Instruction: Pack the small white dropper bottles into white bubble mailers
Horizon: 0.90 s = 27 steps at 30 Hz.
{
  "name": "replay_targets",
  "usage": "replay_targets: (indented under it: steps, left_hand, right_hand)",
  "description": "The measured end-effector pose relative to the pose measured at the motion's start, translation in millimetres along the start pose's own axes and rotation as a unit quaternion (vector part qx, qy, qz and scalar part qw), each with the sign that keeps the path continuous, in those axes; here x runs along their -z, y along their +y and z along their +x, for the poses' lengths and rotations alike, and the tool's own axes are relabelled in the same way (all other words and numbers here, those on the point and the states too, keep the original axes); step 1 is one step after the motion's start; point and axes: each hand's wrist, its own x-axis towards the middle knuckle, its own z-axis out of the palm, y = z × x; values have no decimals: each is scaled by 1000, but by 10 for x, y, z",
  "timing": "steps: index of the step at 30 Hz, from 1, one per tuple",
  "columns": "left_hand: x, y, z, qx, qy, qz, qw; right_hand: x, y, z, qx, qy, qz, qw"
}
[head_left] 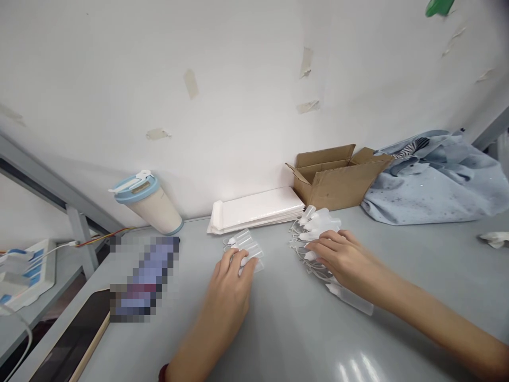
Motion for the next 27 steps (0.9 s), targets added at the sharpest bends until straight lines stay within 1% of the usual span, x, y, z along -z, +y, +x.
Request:
replay_targets:
  steps: [3, 10, 18, 22, 27]
  left_hand:
    - [28, 2, 2, -3, -3, -11, 1000]
    - [61, 32, 41, -15, 24, -50, 998]
    - [103, 64, 57, -1, 7, -70, 998]
    - [127, 75, 75, -11, 22, -82, 996]
    - [132, 112, 83, -13, 39, -106, 994]
  right_hand:
    - [-19, 0, -3, 2, -1, -6, 1000]
    - [-46, 10, -18, 6, -3, -27, 1000]
    - [-19, -38, 3, -18, -31, -6, 999]
    - [-19, -84, 10, -28, -34, -6, 999]
    - [-30, -89, 12, -25, -26, 7, 999]
